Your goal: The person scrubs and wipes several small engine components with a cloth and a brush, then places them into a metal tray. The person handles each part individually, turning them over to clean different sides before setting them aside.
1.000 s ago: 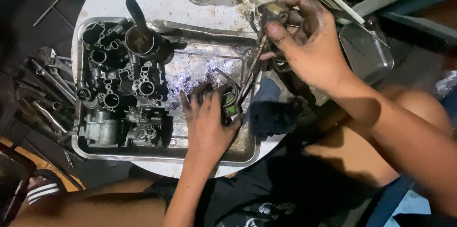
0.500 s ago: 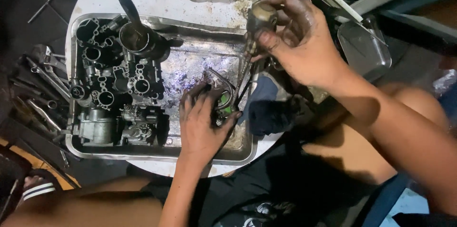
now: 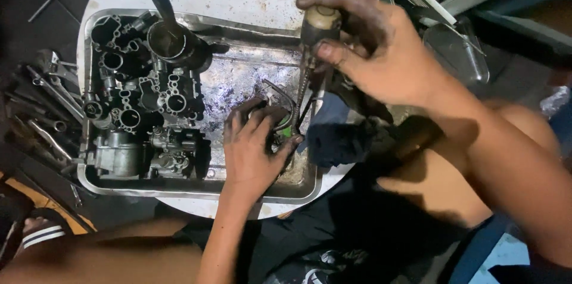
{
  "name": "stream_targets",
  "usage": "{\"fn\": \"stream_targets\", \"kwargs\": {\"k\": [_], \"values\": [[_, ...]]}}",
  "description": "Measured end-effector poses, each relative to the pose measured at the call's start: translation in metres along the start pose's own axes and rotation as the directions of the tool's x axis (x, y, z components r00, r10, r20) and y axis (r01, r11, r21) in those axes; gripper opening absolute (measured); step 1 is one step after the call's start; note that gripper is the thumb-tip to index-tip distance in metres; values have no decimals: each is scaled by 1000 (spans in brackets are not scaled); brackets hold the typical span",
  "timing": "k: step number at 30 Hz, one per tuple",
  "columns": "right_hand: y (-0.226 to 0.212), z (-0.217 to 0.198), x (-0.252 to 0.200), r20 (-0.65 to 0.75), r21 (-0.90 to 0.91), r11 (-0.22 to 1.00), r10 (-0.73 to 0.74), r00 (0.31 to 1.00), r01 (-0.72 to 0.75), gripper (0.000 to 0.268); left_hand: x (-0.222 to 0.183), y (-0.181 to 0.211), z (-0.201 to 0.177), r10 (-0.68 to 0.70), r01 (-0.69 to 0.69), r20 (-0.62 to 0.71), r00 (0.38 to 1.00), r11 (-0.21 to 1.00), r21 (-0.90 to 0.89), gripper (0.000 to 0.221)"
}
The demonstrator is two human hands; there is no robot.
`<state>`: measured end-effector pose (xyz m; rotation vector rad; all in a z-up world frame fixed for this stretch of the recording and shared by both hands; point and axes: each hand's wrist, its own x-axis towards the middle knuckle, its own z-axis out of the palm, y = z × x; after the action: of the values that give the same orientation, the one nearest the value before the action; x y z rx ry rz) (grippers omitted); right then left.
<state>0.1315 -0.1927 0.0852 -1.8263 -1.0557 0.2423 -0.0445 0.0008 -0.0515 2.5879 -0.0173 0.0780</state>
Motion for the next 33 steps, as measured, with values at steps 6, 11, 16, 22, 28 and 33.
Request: {"fn": "stream_targets", "kwargs": {"k": [6,11,16,22,28,33], "values": [[-5,11,8,-70,-10,989,146,987,-147,25,5,7,-13,98,-98,5,995,995,-22,58],[-25,6,7,37,-136,991,3,999,2,42,7,10,-18,114,-113,-21,993,994,11,47],[-39,6,-4,157,-282,958,-1,988,46,44,5,6,-16,69,-77,114,991,995,66,54],[-27,6,-20,20,-153,988,-5,1000,8,39,7,4,-8,87,-88,62,994,996,14,49],[30,22,-32,-86,-169,849,-519,850,501,116,12,7,-4,-71,54,240,968,996,73,76],[-48,1,-19,29,-159,987,14,999,-9,39,15,10,-2,-61,46,183,981,995,88,65]]}}
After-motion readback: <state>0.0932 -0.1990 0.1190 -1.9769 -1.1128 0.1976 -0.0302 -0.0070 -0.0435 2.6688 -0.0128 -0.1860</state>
